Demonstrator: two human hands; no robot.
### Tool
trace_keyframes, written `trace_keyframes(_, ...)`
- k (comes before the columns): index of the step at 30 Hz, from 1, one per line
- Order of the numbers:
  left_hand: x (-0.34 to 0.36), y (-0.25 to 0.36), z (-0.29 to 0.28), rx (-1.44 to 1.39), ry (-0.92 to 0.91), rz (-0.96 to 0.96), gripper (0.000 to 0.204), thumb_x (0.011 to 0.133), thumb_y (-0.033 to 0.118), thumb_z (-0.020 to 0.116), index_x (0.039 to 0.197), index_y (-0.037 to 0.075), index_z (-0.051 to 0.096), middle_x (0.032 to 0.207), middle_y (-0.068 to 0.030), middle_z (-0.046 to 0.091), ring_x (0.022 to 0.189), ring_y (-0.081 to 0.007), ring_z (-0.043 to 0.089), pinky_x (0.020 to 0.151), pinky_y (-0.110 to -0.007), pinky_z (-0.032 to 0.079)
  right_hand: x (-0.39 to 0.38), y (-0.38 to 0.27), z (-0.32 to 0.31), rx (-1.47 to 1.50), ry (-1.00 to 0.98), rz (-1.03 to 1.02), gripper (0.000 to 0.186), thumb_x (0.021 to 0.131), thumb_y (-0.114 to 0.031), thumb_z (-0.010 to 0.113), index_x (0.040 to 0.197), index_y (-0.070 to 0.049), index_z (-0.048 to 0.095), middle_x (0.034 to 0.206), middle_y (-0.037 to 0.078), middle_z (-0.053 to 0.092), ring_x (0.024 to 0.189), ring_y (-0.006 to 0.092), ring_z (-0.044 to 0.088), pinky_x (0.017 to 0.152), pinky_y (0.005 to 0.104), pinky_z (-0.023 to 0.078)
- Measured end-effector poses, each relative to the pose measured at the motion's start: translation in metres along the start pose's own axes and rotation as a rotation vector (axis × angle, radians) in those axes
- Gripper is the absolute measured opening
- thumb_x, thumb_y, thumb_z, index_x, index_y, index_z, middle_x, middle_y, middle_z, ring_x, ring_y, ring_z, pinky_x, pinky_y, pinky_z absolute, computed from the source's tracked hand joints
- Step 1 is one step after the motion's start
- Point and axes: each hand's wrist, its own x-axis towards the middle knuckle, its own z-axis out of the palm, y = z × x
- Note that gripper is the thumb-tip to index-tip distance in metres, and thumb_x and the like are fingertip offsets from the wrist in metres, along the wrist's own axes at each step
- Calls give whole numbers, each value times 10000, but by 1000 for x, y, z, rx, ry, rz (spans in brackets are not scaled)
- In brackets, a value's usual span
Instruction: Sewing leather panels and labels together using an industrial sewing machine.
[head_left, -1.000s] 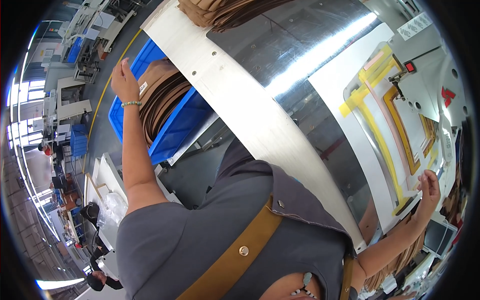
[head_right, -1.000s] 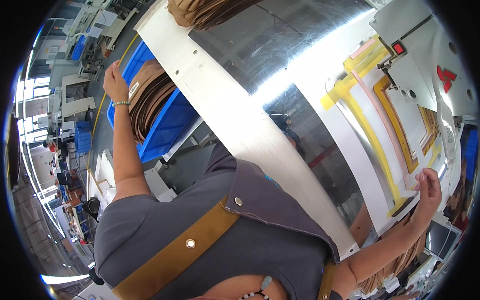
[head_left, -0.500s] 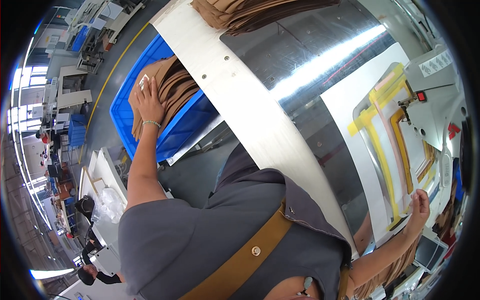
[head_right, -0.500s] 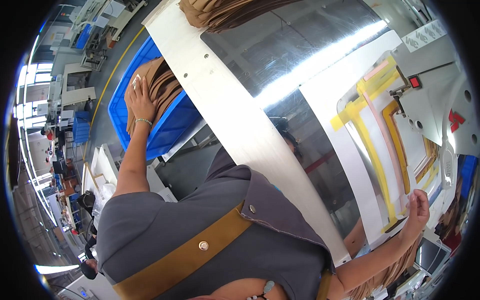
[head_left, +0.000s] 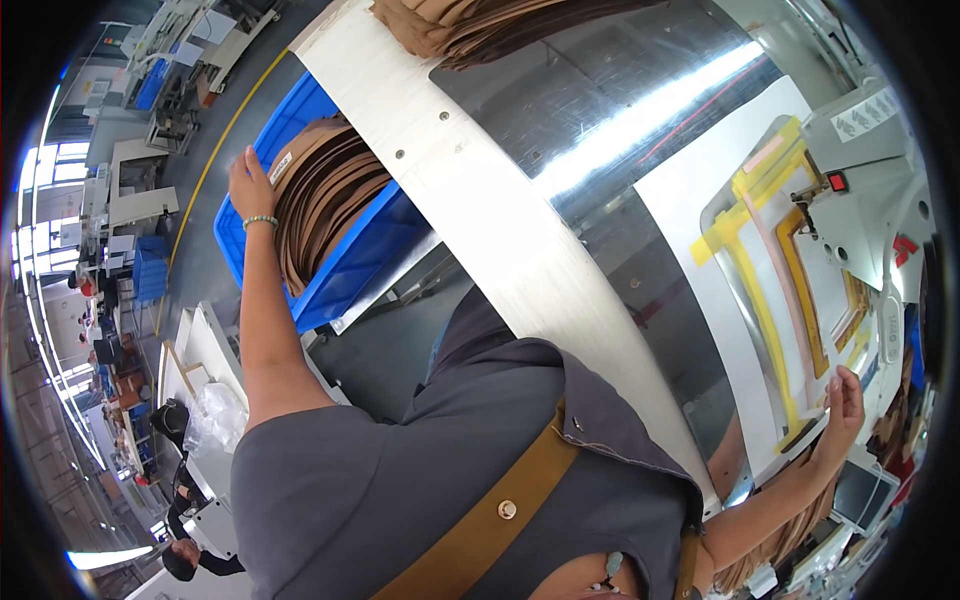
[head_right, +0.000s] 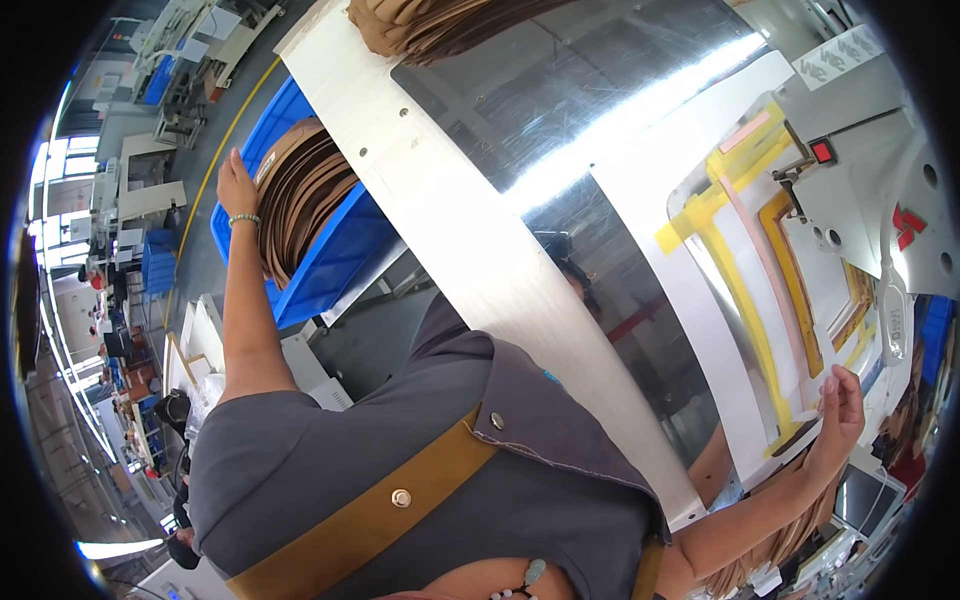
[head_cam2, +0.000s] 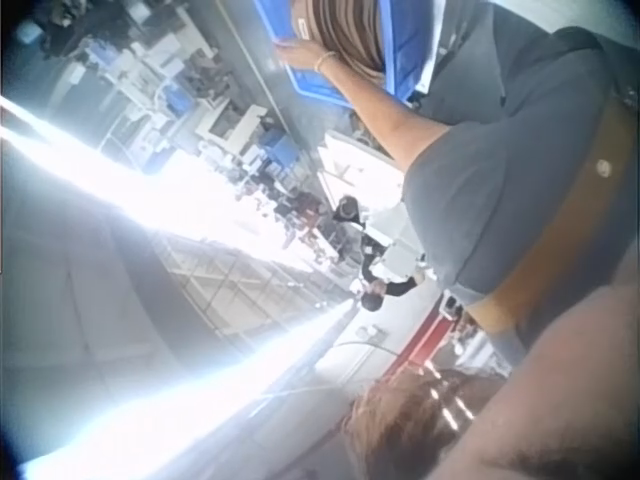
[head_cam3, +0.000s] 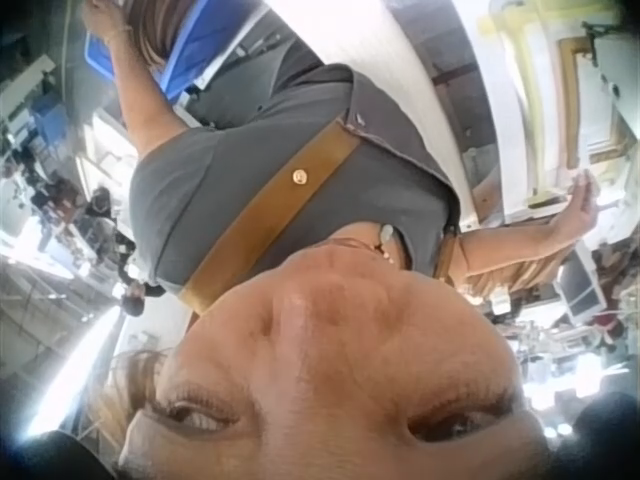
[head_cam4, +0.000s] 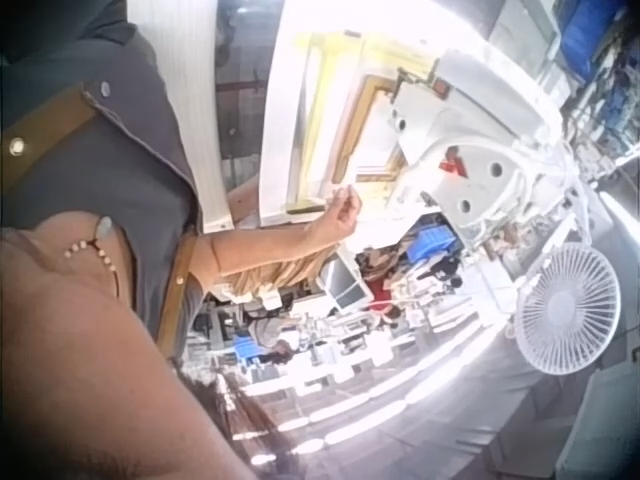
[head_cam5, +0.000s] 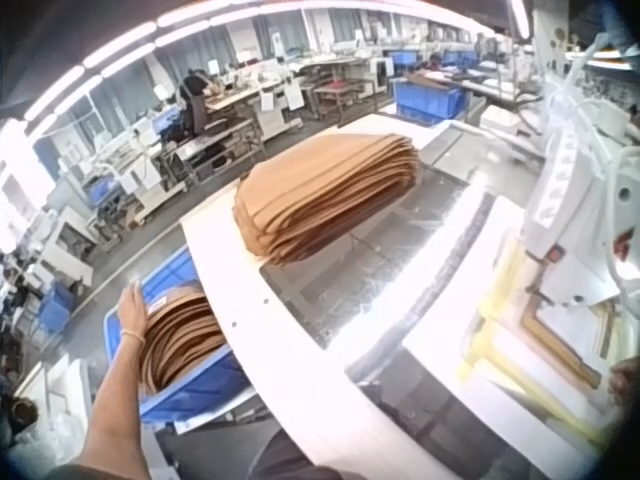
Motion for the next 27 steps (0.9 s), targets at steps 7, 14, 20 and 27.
trace_keyframes(7, -48, 34, 31, 337, -215, 58, 666, 1042, 654, 489, 1424, 136, 661, 1397, -195, 677, 1296, -398, 627, 1097, -497, 446, -5, 11, 8, 14, 10, 5, 245, 1039, -138, 709, 1249, -12, 725, 1154, 1, 692, 1017, 73, 600, 910, 218, 446)
trace_keyframes(14, -79, 59, 1, 319, -214, 236, 778, 973, 655, 625, 1454, 44, 604, 1447, -214, 618, 1387, -410, 541, 1168, -508, 397, 2, 4, 21, -59, 18, 2, 254, 1040, -155, 708, 1258, -26, 732, 1146, 2, 703, 1026, 78, 616, 912, 228, 459)
trace_keyframes(20, -88, 61, -21, 296, -299, 381, 884, 898, 582, 760, 1550, 47, 494, 1507, -220, 549, 1430, -440, 481, 1221, -510, 356, 6, 7, 28, -63, 5, -32, 250, 1045, -173, 706, 1249, -33, 742, 1114, 0, 711, 1004, 80, 626, 907, 233, 468)
trace_keyframes(27, -63, 27, 6, 246, -240, 334, 802, 897, 500, 789, 1488, 20, 539, 1434, -216, 622, 1357, -426, 559, 1156, -517, 433, 4, 7, 24, -82, 15, -29, 278, 1049, -156, 691, 1280, -5, 717, 1183, 23, 700, 1062, 108, 638, 950, 249, 479)
